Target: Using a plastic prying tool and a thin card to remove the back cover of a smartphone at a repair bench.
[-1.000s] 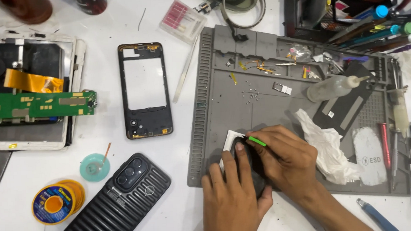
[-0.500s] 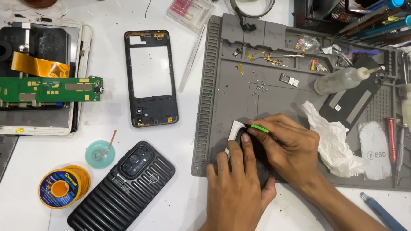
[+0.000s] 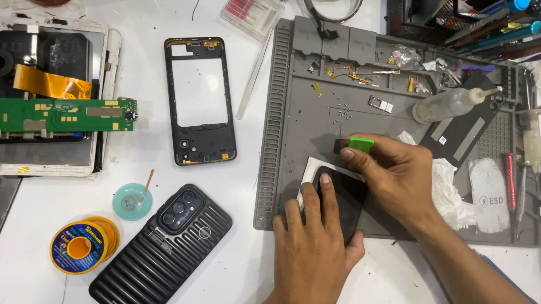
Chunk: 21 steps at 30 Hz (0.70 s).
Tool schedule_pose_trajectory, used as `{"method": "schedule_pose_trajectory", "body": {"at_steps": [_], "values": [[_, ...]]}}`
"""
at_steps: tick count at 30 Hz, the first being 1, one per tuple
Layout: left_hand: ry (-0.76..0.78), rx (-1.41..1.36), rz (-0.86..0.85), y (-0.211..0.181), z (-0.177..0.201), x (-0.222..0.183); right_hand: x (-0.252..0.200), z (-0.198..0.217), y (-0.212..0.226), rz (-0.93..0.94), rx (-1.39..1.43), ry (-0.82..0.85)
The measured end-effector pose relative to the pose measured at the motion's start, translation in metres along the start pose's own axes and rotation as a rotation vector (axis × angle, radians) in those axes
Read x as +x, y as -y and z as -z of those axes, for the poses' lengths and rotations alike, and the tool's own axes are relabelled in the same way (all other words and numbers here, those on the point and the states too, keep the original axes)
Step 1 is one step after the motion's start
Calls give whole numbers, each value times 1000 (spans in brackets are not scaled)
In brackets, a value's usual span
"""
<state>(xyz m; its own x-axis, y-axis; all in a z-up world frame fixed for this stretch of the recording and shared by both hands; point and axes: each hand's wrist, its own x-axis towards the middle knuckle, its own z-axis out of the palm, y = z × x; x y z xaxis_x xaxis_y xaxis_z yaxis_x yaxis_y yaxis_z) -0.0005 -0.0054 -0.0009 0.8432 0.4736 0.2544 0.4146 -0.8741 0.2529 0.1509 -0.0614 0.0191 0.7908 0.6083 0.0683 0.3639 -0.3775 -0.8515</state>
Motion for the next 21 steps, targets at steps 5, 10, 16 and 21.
{"method": "schedule_pose_trajectory", "body": {"at_steps": [5, 10, 16, 21], "values": [[1, 14, -18, 0, 1, 1, 3, 11, -4, -48, -135, 154], [54, 5, -22, 1, 6, 1, 7, 8, -5, 2, -111, 198], [27, 13, -24, 1, 4, 1, 7, 7, -8, 20, -77, 213], [29, 33, -31, 1, 4, 1, 7, 6, -6, 87, -54, 216]]}}
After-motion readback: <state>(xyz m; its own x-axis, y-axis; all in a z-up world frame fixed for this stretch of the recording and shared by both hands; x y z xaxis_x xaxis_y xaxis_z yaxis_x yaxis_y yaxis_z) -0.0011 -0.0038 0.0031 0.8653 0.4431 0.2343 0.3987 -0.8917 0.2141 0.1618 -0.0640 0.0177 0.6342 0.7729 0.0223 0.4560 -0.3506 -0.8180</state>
